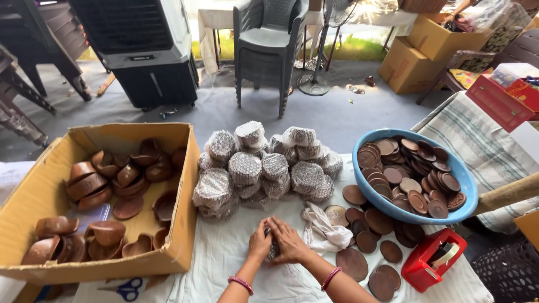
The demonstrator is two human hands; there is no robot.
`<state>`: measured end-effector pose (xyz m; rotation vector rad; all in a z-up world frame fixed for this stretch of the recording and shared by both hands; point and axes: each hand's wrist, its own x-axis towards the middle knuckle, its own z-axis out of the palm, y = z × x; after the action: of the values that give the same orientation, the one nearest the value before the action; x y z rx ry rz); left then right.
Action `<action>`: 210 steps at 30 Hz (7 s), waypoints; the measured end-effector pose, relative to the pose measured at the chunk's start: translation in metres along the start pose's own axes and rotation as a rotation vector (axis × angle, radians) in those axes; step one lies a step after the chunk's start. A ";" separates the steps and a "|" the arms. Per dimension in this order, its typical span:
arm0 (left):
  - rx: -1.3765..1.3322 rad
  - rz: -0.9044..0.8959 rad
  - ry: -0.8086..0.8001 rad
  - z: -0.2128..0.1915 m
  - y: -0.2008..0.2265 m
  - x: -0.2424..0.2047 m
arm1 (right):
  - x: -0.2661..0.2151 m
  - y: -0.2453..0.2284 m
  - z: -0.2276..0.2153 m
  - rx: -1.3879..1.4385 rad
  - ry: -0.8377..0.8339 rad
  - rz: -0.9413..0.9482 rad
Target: The person wipes small wooden bowls and coasters with a white cloth, then wraps them individually in bubble wrap and secures them with tape. The wrapped items are stacked on the table, while unwrapped items are kept in a cardboard box and a blue basin.
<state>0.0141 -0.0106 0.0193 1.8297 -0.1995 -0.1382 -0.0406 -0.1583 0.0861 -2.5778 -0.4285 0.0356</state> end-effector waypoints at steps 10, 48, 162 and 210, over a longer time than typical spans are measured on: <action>-0.586 -0.132 0.115 0.028 -0.049 0.011 | 0.013 -0.002 -0.003 0.018 -0.101 0.023; 0.414 -0.036 0.419 -0.067 -0.057 -0.037 | 0.295 -0.103 -0.080 0.012 0.066 -0.065; 0.742 0.686 -0.055 -0.325 0.239 -0.026 | 0.004 -0.060 0.016 -0.468 0.270 0.114; 0.564 -0.047 -0.168 0.021 0.018 -0.050 | -0.008 0.045 -0.002 -0.387 0.157 -0.182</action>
<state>-0.0405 -0.0247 0.0307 2.3871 -0.3381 -0.2918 -0.0346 -0.1985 0.0647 -2.8759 -0.6628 -0.3442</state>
